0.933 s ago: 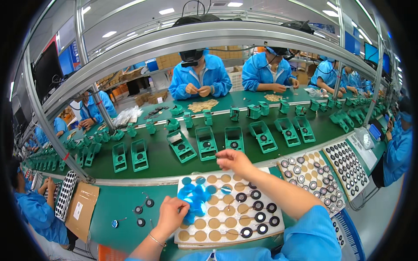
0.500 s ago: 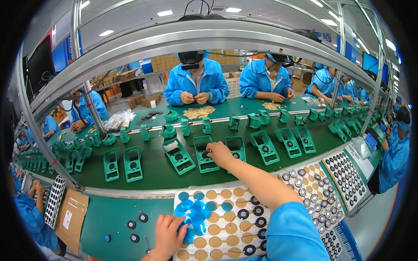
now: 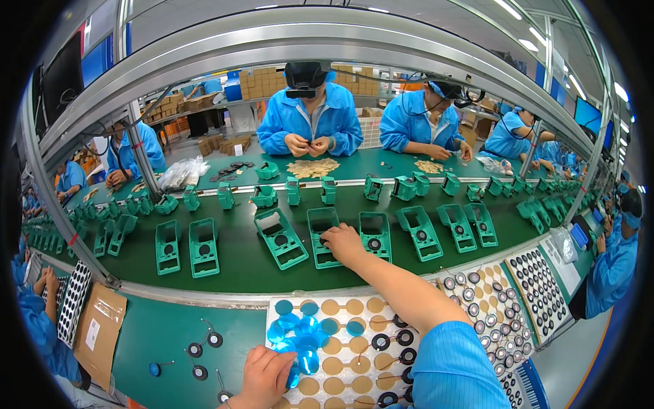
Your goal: The person assembles small electronic components into green plastic housings by hand, placing circuit boards and other components into the housings.
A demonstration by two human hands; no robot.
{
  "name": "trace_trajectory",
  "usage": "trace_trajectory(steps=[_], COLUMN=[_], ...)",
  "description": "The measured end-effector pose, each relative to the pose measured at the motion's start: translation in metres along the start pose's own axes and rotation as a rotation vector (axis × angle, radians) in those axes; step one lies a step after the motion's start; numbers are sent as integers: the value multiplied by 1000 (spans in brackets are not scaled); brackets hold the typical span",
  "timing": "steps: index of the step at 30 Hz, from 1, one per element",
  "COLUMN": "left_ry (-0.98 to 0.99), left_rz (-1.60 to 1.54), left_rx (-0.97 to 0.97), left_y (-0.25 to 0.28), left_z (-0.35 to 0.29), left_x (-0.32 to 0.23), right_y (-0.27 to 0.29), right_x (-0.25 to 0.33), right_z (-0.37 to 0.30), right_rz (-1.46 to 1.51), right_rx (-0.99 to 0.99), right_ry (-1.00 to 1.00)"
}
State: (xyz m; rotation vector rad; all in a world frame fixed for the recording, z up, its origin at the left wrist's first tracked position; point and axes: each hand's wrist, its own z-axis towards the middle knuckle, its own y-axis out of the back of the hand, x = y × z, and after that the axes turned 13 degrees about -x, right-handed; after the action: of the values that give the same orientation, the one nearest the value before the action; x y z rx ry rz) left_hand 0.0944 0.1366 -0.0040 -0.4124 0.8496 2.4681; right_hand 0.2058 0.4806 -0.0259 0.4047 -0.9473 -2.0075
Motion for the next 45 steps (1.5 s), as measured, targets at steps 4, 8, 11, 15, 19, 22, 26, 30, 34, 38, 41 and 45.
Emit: trace_trajectory(steps=[4,8,11,15,19,22,26,30,34,38,41,45], left_ry=[9,9,14,33,10,-33,-1,209,235,406,457,396], left_rz=[-47,-60,-65,-71,-13,-38,-133,-306,-335,-365,-434,-529], left_rx=[16,21,35,35,61,75,13,-13,39,92,95,89], left_y=[-1,0,1,2,4,9,2,9,14,15,13,11], left_z=[-1,-1,0,2,-1,7,8,11,9,10,6,6], left_x=[2,1,2,2,3,4,9,6,5,-2,2,10], right_y=[-2,-4,-7,-5,1,6,17,31,32,27,35,59], right_x=[-3,-4,-5,-4,9,3,-21,-7,2,-5,-3,30], right_z=[-3,-8,-10,-10,-14,-14,0,0,-16,-17,-8,-3], right_rz=[-6,-39,-69,-88,-124,-175,94,382,139,66,48,490], right_rx=[2,19,12,72,107,110,188,210,228,197,351,-38], right_ry=[9,-3,21,9,-19,43,-122,-360,-183,-67,-214,-382])
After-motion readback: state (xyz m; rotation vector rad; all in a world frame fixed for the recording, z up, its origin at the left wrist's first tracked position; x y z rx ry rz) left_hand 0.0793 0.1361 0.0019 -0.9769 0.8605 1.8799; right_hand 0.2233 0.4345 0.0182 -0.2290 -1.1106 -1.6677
